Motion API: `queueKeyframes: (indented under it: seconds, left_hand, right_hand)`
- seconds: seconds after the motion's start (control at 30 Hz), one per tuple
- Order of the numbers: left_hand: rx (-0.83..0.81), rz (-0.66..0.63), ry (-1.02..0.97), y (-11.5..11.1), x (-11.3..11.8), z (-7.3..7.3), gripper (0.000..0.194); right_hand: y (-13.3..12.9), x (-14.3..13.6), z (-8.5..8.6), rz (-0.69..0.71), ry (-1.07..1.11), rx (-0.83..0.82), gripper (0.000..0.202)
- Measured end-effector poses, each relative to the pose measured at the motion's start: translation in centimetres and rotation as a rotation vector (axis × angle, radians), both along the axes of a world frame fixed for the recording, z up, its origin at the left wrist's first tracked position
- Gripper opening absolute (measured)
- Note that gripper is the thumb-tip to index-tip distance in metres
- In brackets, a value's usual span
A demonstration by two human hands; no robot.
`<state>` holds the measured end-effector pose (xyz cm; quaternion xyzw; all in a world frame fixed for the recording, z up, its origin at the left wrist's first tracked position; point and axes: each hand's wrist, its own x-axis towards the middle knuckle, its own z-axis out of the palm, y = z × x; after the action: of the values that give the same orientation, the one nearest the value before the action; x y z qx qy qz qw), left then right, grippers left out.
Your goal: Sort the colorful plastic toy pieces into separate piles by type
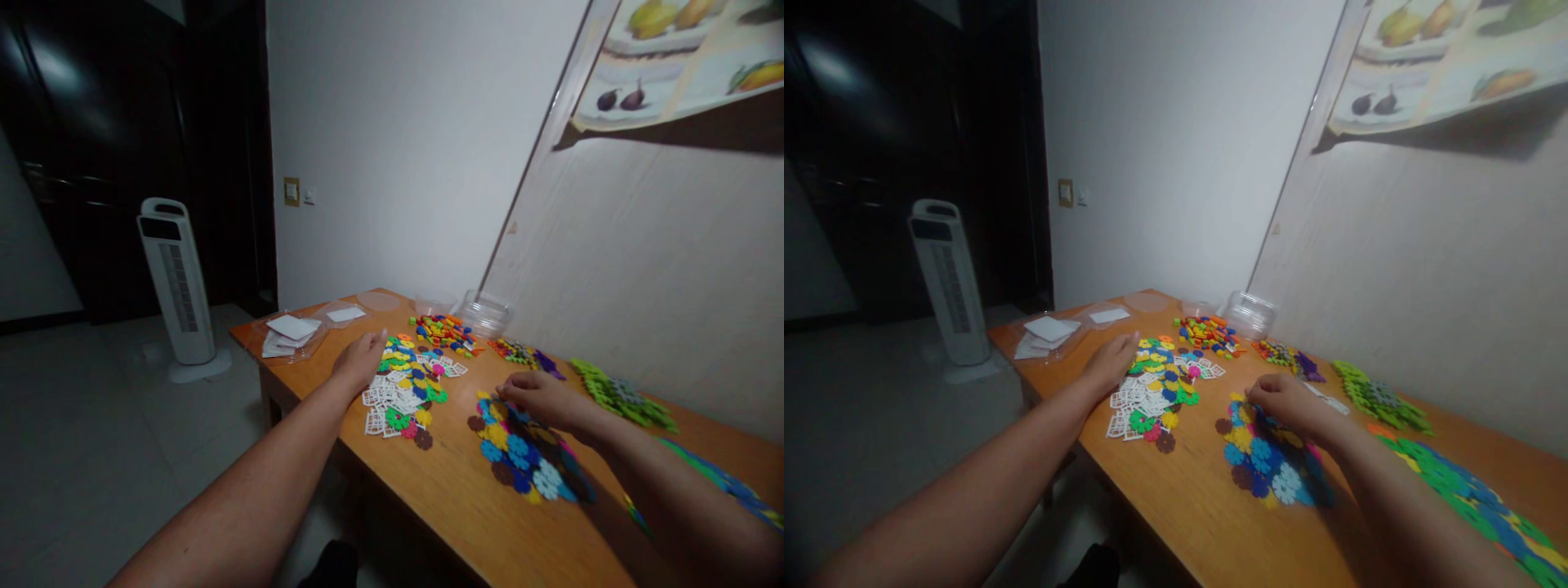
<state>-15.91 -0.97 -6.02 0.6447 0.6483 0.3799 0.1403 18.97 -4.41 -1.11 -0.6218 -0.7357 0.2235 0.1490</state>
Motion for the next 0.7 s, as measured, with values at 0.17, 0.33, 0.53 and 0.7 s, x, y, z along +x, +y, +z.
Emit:
queueKeyframes:
  seconds: [0.17,0.33,0.53,0.7]
  left_hand:
    - [-0.008,-0.003,-0.011,0.0,0.0,0.0,0.068]
    - [-0.008,-0.007,-0.023,-0.3,0.0,0.2,0.067]
    - [-0.015,-0.002,-0.027,-0.5,0.0,0.2,0.065]
    - [-0.024,0.007,-0.025,-0.3,0.1,0.0,0.064]
  right_hand:
    - [0.9,-0.9,0.2,-0.007,-0.099,0.155,0.031]
    - [2.6,-5.6,-0.1,0.111,-0.245,0.223,0.028]
    - [4.2,-9.4,-0.5,0.151,-0.374,0.249,0.036]
    - [4.6,-10.1,-0.9,0.182,-0.453,0.238,0.032]
